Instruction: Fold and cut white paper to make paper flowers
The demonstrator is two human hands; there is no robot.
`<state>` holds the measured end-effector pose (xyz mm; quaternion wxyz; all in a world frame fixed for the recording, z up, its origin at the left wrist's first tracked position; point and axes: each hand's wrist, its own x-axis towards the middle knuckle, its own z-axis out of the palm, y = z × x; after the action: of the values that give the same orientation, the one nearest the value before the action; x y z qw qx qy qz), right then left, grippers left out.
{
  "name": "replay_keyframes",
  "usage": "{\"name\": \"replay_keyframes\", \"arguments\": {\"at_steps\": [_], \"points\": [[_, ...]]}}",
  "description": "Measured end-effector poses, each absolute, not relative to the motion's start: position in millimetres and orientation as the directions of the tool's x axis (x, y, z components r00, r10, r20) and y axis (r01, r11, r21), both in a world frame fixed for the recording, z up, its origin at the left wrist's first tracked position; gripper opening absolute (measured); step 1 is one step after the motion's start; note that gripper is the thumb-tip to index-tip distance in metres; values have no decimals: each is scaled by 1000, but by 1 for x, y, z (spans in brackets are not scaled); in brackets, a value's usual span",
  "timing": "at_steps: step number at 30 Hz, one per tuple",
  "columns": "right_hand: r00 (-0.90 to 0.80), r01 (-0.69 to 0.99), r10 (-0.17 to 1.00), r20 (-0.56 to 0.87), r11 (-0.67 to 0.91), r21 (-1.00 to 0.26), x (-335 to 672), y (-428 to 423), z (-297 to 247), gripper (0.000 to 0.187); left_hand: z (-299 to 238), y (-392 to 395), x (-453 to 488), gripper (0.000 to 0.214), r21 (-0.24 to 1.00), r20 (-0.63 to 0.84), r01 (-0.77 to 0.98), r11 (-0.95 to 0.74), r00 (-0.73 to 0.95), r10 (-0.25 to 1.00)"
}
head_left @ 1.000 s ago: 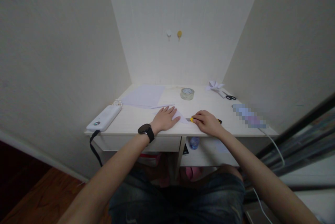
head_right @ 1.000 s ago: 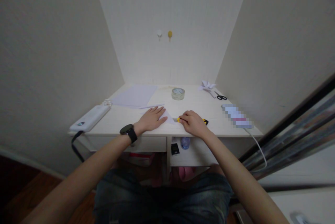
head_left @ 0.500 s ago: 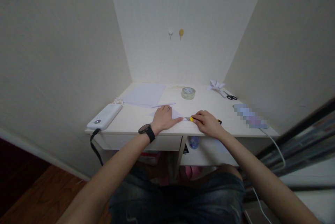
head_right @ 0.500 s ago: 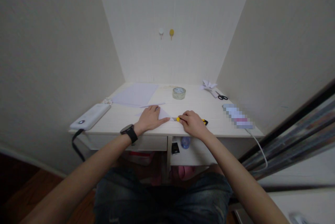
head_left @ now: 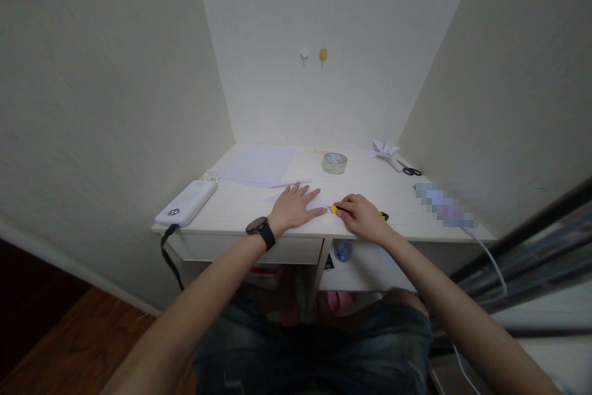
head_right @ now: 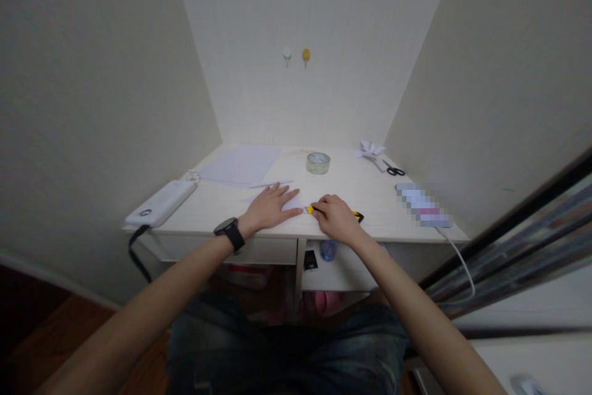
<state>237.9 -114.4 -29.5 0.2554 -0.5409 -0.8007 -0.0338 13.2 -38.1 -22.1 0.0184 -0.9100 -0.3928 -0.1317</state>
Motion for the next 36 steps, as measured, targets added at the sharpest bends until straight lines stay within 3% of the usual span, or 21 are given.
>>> {"name": "replay_keyframes", "arguments": {"at_steps": [20, 36], "points": [[-277, 881, 832, 480, 420, -220, 231, -115, -32, 26, -20, -43, 15, 85, 37, 178, 793, -608, 594, 785], [-314, 866, 786, 532, 466, -178, 234, -119, -32, 23, -10, -51, 26, 76, 28, 206, 811, -585, 568, 797]]}}
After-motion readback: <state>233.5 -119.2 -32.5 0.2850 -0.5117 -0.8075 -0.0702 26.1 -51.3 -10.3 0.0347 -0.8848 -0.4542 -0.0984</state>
